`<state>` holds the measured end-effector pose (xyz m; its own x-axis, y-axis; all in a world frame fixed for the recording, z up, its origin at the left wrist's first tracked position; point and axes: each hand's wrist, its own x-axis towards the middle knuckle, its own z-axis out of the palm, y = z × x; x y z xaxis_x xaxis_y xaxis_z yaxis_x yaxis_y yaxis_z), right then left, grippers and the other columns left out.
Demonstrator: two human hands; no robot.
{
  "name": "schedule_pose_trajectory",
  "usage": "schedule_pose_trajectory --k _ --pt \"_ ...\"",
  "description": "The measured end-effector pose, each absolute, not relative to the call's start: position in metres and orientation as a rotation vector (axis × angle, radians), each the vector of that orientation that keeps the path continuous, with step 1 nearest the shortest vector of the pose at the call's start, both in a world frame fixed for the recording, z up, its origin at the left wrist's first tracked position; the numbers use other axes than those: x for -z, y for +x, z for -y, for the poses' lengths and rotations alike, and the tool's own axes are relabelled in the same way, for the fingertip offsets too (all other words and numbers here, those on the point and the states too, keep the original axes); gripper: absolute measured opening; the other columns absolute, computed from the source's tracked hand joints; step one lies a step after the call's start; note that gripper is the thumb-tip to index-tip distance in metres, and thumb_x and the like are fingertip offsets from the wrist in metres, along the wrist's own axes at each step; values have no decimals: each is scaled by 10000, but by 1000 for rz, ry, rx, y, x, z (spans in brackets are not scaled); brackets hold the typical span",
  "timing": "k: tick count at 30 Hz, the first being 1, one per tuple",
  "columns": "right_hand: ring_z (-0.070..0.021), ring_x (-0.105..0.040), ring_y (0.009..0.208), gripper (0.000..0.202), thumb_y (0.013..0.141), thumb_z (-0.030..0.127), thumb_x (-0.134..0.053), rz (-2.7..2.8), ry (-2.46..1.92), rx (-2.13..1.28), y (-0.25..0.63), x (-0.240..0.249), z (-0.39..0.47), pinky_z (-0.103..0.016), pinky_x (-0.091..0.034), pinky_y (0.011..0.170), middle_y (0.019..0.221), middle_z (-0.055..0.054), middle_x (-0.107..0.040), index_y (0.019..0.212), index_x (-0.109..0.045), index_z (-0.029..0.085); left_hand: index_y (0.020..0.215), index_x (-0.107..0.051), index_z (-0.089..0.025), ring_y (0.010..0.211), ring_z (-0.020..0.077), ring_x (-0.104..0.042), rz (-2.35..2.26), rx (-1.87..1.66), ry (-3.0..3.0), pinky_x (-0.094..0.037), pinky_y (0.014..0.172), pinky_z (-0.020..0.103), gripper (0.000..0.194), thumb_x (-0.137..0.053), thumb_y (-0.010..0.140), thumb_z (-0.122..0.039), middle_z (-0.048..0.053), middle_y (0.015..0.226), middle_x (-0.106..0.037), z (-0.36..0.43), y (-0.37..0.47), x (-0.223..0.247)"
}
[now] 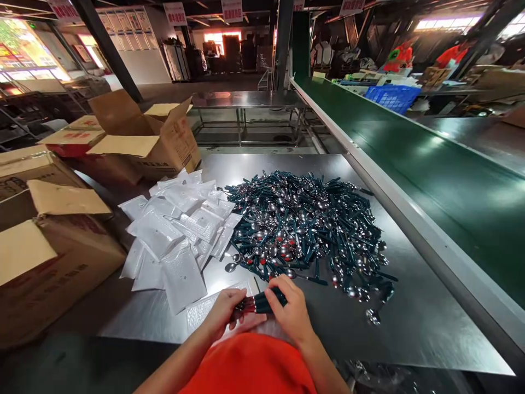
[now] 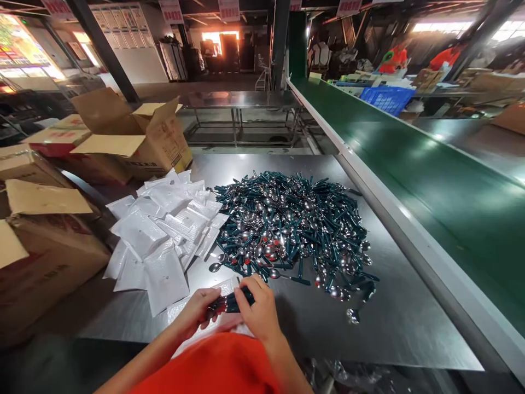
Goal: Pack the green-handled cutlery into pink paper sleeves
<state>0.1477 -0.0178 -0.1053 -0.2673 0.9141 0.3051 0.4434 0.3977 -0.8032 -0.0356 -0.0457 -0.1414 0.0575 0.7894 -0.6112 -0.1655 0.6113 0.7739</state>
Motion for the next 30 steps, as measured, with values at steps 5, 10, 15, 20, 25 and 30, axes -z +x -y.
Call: schedule_pose_trajectory --k 5,10,15,20,25,30 --pt "-174 -629 756 108 839 298 -591 1829 -1218 -845 149 114 20 -286 -509 699 803 -27 -660 821 -647 207 552 -565 -157 296 71 -380 -1431 -747 708 -184 303 202 515 -655 651 -655 -8 395 -524 44 -38 149" --pt "-185 -631 723 149 780 350 -650 1515 -1299 -1016 141 129 28 -288 -532 668 750 -33 -680 745 -681 209 582 -571 -153 340 101 -478 -1399 -651 712 -192 310 206 559 -634 623 -707 30 504 -593 39 -40 152" --pt "-174 -580 509 288 649 465 -693 1029 -1594 -1429 149 163 17 -224 -414 317 616 7 -609 720 -634 193 890 -619 -163 483 178 -617 -1404 -522 775 -346 387 232 707 -417 709 -815 72 723 -676 30 -52 169" --pt "-166 -552 457 354 609 510 -696 773 -1730 -1440 190 190 13 -237 -417 296 555 23 -581 716 -574 195 772 -623 -180 867 298 -652 -1563 -397 1277 -478 753 408 367 -585 792 -545 122 893 -658 27 -60 210" --pt "-150 -513 435 389 518 507 -747 594 -1807 -1430 215 203 25 -236 -397 289 505 48 -525 665 -549 207 831 -676 -188 1124 324 -535 -1370 -192 1731 -318 1022 500 84 -598 819 -217 139 1069 -668 21 -47 244" --pt "-164 -521 451 384 514 527 -732 519 -1787 -1474 210 213 36 -258 -413 310 507 44 -515 646 -545 219 750 -678 -214 1168 321 -489 -1168 -25 2029 -221 1076 546 63 -675 745 -151 99 994 -690 -3 -42 250"
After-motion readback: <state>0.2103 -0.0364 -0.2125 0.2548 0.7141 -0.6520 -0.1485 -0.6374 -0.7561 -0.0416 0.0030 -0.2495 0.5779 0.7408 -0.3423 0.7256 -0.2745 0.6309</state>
